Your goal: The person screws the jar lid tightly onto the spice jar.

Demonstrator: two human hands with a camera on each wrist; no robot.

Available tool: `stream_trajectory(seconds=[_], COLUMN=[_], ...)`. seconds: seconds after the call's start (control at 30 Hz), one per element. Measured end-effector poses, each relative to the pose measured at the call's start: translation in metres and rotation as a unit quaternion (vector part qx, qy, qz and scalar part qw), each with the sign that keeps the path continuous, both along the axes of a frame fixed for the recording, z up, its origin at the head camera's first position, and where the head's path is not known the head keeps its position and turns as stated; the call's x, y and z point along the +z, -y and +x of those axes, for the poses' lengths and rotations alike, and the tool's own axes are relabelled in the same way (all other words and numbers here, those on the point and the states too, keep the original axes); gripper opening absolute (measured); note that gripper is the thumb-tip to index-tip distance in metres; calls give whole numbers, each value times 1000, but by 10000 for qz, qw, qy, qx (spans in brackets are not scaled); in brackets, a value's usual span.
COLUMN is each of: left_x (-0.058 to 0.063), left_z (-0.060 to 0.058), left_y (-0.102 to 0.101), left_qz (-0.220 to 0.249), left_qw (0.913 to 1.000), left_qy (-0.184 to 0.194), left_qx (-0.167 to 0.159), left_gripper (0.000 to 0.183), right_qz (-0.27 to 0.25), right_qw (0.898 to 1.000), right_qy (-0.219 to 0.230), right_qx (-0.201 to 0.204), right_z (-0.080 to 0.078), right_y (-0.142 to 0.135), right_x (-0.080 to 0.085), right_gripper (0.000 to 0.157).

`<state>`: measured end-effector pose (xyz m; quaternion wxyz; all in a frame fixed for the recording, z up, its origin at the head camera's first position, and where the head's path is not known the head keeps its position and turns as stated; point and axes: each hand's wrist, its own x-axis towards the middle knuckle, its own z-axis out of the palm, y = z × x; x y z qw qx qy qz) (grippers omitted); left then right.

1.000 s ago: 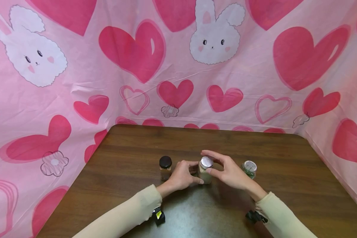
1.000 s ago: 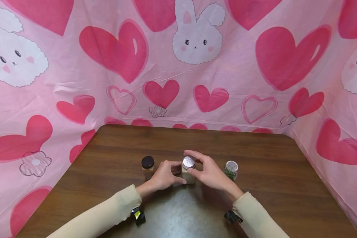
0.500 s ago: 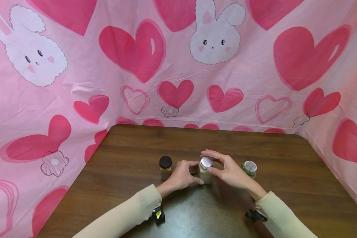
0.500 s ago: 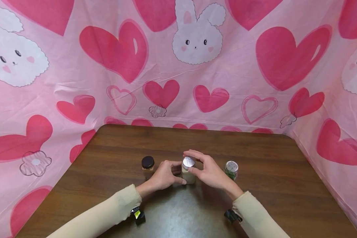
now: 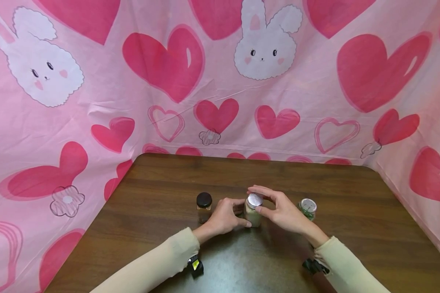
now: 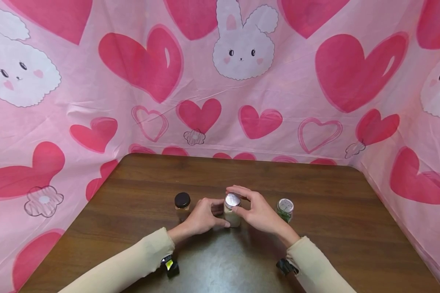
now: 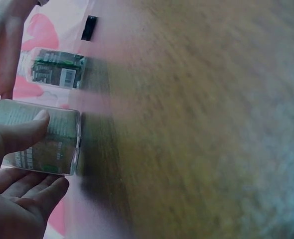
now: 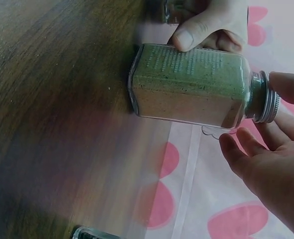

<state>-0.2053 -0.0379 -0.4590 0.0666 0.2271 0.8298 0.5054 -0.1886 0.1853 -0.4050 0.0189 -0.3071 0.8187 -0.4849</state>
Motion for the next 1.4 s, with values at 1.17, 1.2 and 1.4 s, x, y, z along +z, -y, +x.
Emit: stream_trajectory(seconds=[1.17, 1.2, 1.4], left_x=[0, 0, 0], left_z=[1, 1, 1], left_y=[0, 0, 0], left_qz=[-201, -202, -180], left_qw=[9996, 9996, 9997], left_qy=[-201, -191, -144], left_qx=[75, 74, 83], left_gripper=[64, 64, 64], right_qz=[-41, -38, 36], right_qw=[9975, 9974, 9963], right_qy=[-360, -364, -394], right_qx=[-601, -626, -763], right_z=[7, 8, 10], right_y=[9, 9, 10], right_x=[-4, -4, -4], right_gripper=[49, 49, 50])
